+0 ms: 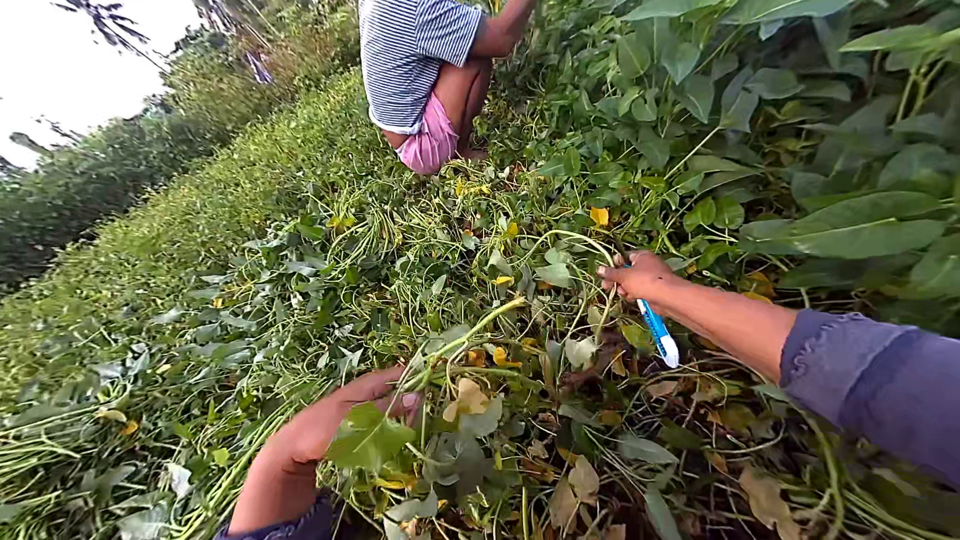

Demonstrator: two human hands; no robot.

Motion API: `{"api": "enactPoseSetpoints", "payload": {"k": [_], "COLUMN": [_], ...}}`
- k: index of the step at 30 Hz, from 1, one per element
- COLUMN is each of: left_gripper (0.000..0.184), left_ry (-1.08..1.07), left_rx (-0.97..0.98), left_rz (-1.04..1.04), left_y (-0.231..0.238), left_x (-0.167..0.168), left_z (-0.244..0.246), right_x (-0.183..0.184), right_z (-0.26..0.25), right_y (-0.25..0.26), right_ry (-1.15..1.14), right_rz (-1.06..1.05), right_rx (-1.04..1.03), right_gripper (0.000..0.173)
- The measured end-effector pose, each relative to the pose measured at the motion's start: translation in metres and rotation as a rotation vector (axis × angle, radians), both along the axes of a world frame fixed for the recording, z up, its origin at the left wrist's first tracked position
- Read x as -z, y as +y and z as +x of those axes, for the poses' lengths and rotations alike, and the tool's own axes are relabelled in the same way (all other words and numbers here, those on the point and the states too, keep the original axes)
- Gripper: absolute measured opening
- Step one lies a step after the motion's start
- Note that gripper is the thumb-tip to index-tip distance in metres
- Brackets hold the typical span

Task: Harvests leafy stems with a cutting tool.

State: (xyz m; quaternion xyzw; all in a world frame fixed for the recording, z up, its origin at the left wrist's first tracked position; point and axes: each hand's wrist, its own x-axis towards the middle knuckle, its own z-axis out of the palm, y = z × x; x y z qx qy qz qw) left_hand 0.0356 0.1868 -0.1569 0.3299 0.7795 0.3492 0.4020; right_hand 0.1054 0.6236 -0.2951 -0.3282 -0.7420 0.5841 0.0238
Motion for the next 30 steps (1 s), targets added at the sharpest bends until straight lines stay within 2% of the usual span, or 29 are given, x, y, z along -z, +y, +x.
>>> {"api": "enactPoseSetpoints", "payload": {"k": [2, 4, 5, 6, 7, 8, 9, 11, 12, 14, 16, 19, 21, 22, 23, 26, 30], "left_gripper": [0.03, 0.034, 0.036, 0.036, 0.036, 0.035, 0.032, 0.033, 0.035, 0.031, 0.03, 0.034, 0.03, 0.021, 0.014, 0.021, 0.023], "left_ry": [-0.021, -0.001, -0.006, -0.016, -0.034, -0.051, -0.053, -0.051, -0.053, -0.067, -0.085, -0.124, -0.167, -0.208, -0.255, -0.361, -0.405], "left_rx": [-0.051, -0.094, -0.109, -0.104, -0.09, -0.074, -0.069, -0.055, -0.036, 0.004, 0.052, 0.059, -0.07, -0.155, -0.267, -0.6, -0.714], "left_rz": [-0.002, -0.01, -0.014, -0.014, -0.006, 0.003, 0.006, 0.007, 0.01, 0.015, 0.032, 0.064, 0.029, 0.034, 0.047, 0.074, 0.185], "left_y": [-0.01, -0.016, -0.017, -0.015, -0.013, -0.01, -0.006, 0.002, 0.007, 0.017, 0.027, 0.039, 0.048, 0.053, 0.059, 0.078, 0.087], "left_x": [0.002, 0.003, 0.003, 0.002, 0.002, 0.001, -0.002, -0.009, -0.012, -0.018, -0.022, -0.027, -0.024, -0.02, -0.02, -0.027, -0.037], "left_z": [0.0, 0.003, 0.004, 0.005, 0.006, 0.007, 0.01, 0.015, 0.017, 0.021, 0.022, 0.013, -0.003, -0.013, -0.023, -0.053, -0.072], "right_x": [-0.003, -0.013, -0.019, -0.029, -0.039, -0.046, -0.05, -0.02, -0.005, 0.013, 0.024, 0.034, 0.039, 0.042, 0.045, 0.046, 0.004], "right_z": [0.005, 0.015, 0.023, 0.031, 0.04, 0.05, 0.061, 0.079, 0.084, 0.083, 0.074, 0.064, 0.065, 0.066, 0.067, 0.068, 0.063], "right_y": [0.023, 0.034, 0.031, 0.018, -0.002, -0.028, -0.057, -0.1, -0.119, -0.149, -0.16, -0.15, -0.133, -0.123, -0.112, -0.085, -0.055], "right_ry": [-0.034, -0.062, -0.01, 0.04, 0.051, 0.001, -0.109, -0.342, -0.444, -0.575, -0.573, -0.516, -0.508, -0.49, -0.469, -0.412, -0.344], "right_rz": [0.158, 0.384, 0.48, 0.553, 0.537, 0.408, 0.167, -0.393, -0.617, -0.879, -0.953, -0.862, -0.744, -0.685, -0.632, -0.543, -0.489], "right_rx": [-0.003, -0.072, -0.11, -0.154, -0.197, -0.253, -0.331, -0.459, -0.431, -0.281, -0.189, -0.215, -0.261, -0.309, -0.357, -0.453, -0.395], "right_gripper": [0.031, 0.05, 0.059, 0.06, 0.058, 0.062, 0.069, 0.075, 0.074, 0.072, 0.07, 0.057, 0.045, 0.042, 0.044, 0.045, 0.049]}}
